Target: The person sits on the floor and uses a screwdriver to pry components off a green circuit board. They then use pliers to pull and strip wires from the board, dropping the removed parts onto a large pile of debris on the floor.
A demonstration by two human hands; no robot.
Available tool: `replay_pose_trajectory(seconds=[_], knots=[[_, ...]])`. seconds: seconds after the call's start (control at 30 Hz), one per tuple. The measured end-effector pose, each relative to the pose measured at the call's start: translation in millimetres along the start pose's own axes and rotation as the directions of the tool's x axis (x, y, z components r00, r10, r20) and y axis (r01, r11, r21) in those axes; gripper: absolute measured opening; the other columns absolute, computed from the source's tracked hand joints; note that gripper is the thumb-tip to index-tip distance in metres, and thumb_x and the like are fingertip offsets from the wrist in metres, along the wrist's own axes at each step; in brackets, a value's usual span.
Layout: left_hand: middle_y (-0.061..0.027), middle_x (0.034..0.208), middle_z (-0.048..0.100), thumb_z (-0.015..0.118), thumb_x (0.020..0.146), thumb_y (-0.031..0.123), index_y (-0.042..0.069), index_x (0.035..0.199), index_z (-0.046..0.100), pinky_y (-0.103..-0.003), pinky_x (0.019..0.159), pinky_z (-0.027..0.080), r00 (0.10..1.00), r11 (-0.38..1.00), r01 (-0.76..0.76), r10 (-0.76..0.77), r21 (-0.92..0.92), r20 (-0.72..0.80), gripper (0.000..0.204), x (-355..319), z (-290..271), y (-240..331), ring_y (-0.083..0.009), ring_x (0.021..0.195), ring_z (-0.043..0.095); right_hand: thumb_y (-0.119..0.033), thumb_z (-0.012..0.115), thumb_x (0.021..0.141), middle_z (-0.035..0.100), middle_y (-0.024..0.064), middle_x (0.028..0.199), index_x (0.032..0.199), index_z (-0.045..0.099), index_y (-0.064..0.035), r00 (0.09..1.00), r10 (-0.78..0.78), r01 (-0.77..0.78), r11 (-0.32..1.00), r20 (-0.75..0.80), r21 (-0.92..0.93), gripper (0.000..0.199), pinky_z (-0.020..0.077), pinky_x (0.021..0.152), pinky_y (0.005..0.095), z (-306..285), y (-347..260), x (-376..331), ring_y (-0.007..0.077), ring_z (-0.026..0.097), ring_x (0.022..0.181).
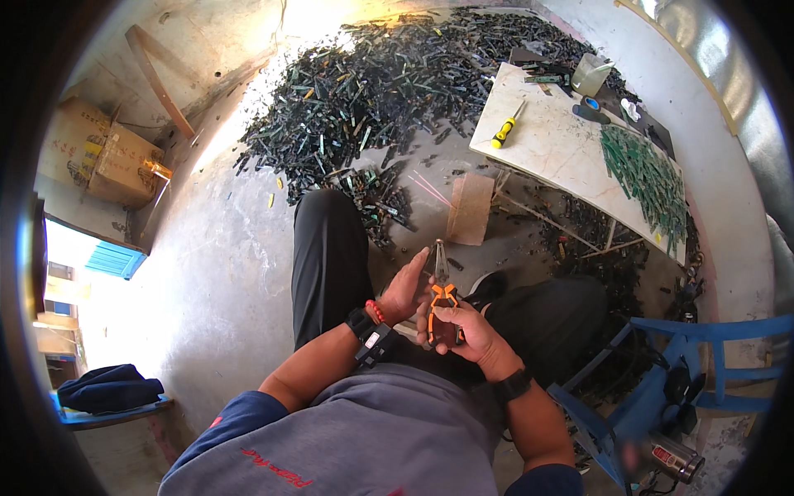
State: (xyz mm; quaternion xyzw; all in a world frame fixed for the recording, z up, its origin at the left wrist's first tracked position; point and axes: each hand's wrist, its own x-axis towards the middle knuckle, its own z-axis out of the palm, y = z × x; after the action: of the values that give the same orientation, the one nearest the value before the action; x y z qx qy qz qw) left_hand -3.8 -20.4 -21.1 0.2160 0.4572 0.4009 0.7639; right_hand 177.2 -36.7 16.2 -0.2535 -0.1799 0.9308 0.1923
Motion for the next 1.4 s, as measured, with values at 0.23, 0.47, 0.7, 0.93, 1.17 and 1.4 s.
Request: replay_pose_trajectory(seconds=[0.23, 0.47, 0.7, 0.93, 1.17, 1.4], knots=[[-0.0165, 0.092, 0.056, 0.066, 0.071, -0.002, 0.000, 0.143, 0.021, -0.036, 0.072, 0.049, 0.981, 0.759, -0.173, 0.188, 0.627, 0.043, 0.085, -1.9, -3.8, -1.3, -0.0284, 0.077, 0.056, -0.025, 0.053, 0.091, 0.062, 0.0126, 0.092, 0.113, 0.052, -0.0034, 0.999, 0.010, -0.011, 1.000, 0.030, 0.026, 0.031, 0.0490, 0.043, 0.0254, -2.5, -1.8, 0.0, 0.0262, 0.067, 0.078], [-0.0134, 0.087, 0.054, 0.064, 0.075, -0.001, -0.002, 0.140, 0.024, -0.033, 0.063, 0.047, 0.982, 0.785, -0.165, 0.187, 0.597, 0.025, 0.076, 0.2, -2.1, -1.8, -0.0241, 0.071, 0.053, -0.029, 0.051, 0.092, 0.062, 0.0110, 0.089, 0.108, 0.053, -0.0040, 1.000, -0.007, 0.007, 1.000, -0.012, -0.013, 0.030, 0.0434, 0.039, 0.0227, -0.5, -2.2, -0.6, 0.0222, 0.064, 0.071], [-0.0002, 0.061, 0.036, 0.032, 0.101, 0.030, 0.003, 0.086, 0.043, -0.024, 0.043, 0.024, 0.993, 0.996, -0.081, 0.084, -0.036, 0.088, 0.033, 1.6, 3.5, -1.9, -0.0077, 0.048, 0.029, -0.029, 0.052, 0.093, 0.061, 0.0111, 0.077, 0.100, 0.056, -0.0024, 0.995, -0.004, -0.008, 0.994, -0.102, -0.109, 0.028, 0.0336, 0.036, 0.0206, -1.7, -5.9, -6.1, 0.0178, 0.062, 0.063], [0.0011, 0.055, 0.032, 0.031, 0.101, 0.039, 0.006, 0.072, 0.044, -0.024, 0.042, 0.021, 0.993, 0.991, -0.116, 0.115, 0.063, 0.015, 0.046, -6.2, 12.8, 1.3, -0.0083, 0.045, 0.025, -0.023, 0.055, 0.092, 0.061, 0.0090, 0.069, 0.094, 0.058, 0.0002, 0.961, -0.040, -0.076, 0.914, -0.275, -0.398, 0.023, 0.0327, 0.035, 0.0202, -6.0, -11.6, -12.6, 0.0150, 0.060, 0.054], [0.0014, 0.054, 0.033, 0.041, 0.096, 0.046, 0.006, 0.071, 0.047, -0.025, 0.042, 0.020, 0.999, 0.998, 0.009, -0.012, -0.065, -0.047, 0.048, -0.1, 10.5, -6.4, -0.0095, 0.043, 0.027, -0.020, 0.061, 0.085, 0.064, 0.0201, 0.070, 0.090, 0.057, 0.0036, 0.814, -0.577, -0.201, -0.175, -0.065, -0.964, 0.024, 0.0486, 0.052, 0.0422, -26.6, -4.0, -9.8, 0.0342, 0.064, 0.062], [0.0007, 0.056, 0.034, 0.045, 0.095, 0.050, 0.008, 0.073, 0.046, -0.025, 0.041, 0.019, 0.997, 0.976, 0.071, -0.074, -0.206, -0.008, 0.047, 5.3, 2.5, -9.9, -0.0097, 0.043, 0.025, -0.019, 0.060, 0.085, 0.065, 0.0204, 0.073, 0.090, 0.057, 0.0023, 0.745, -0.657, -0.450, -0.369, -0.115, -0.813, 0.022, 0.0508, 0.062, 0.0453, -25.4, -3.1, -6.5, 0.0368, 0.064, 0.067]])
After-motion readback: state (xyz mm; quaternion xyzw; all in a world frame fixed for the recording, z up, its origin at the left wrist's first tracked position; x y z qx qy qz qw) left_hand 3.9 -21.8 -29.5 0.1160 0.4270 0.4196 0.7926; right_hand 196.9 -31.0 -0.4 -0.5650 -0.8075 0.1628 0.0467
